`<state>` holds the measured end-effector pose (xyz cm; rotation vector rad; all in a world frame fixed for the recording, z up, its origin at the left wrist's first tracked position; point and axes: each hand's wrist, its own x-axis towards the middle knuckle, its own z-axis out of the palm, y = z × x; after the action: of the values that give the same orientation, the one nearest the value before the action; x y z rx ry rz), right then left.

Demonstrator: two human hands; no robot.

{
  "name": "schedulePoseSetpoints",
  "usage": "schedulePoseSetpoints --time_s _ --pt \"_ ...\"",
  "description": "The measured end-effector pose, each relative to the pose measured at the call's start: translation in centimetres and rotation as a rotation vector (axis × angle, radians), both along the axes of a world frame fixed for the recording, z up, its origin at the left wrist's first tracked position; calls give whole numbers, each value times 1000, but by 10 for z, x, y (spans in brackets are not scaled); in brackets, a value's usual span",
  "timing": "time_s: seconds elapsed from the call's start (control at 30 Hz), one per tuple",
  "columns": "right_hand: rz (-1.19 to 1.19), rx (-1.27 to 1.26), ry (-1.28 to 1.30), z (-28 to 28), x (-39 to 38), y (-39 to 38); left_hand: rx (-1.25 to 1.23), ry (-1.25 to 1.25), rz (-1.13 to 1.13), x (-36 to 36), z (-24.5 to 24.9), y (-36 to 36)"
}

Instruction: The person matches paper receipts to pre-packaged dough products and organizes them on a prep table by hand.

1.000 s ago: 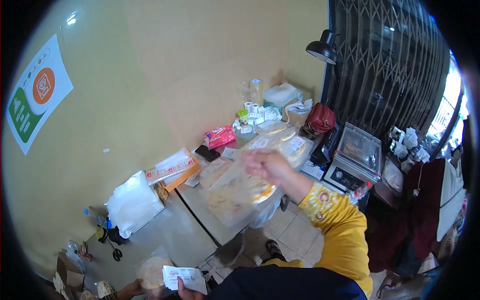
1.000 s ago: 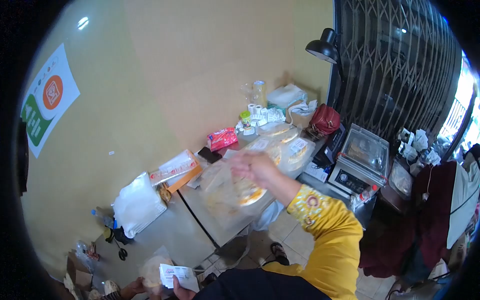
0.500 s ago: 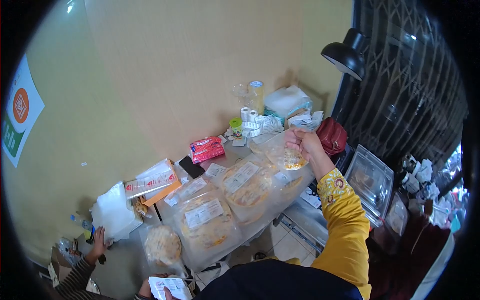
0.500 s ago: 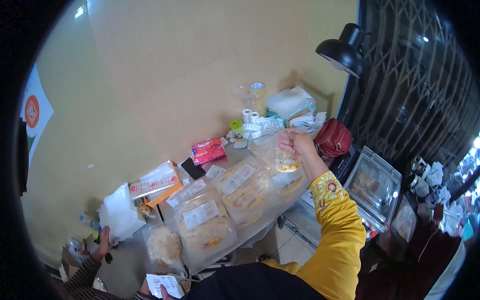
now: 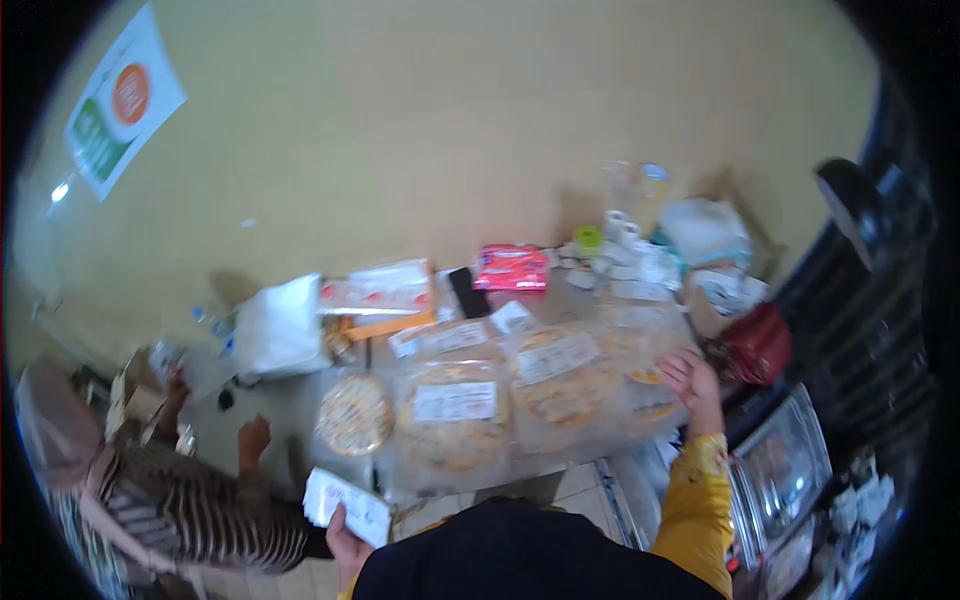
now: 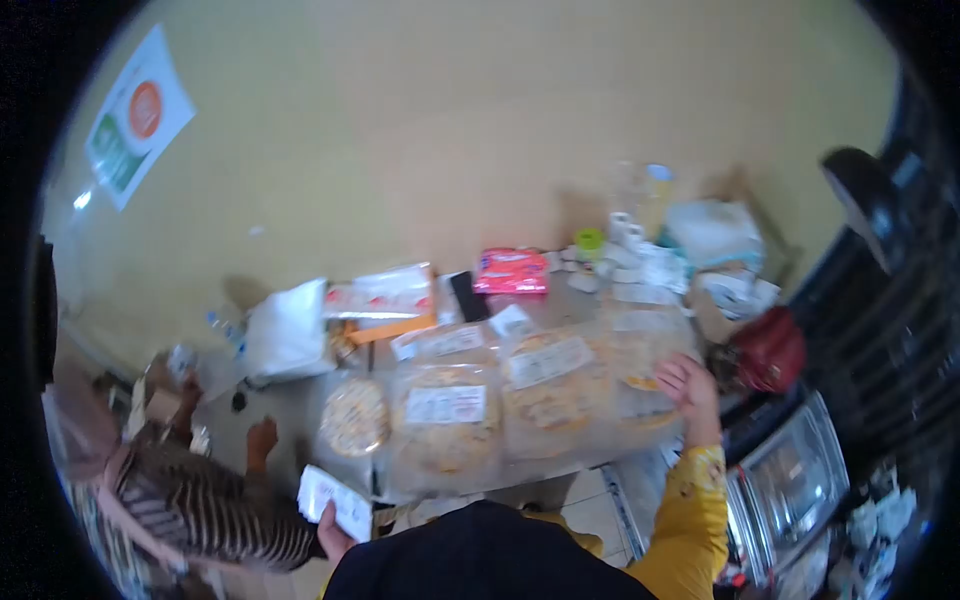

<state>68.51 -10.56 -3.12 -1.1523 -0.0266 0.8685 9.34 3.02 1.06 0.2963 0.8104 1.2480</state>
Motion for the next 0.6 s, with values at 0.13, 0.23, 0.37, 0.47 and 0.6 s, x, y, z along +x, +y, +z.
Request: schedulePoseSetpoints --time_s 0.13,0.23,0.37,0.47,0.6 --pt "31 -204 -167 26 -26 -20 -45 -78 -55 13 20 4" --pt "-23 -206 -560 30 -38 -19 -56 -48 -68 20 26 11" --pt "76 -133 -751 82 -113 27 -3 -116 -140 31 33 22" --pt "311 32 -733 98 -178 66 5 -201 -229 30 34 27" --pt "826 229 -896 101 -272 108 -12 -364 -336 23 30 29"
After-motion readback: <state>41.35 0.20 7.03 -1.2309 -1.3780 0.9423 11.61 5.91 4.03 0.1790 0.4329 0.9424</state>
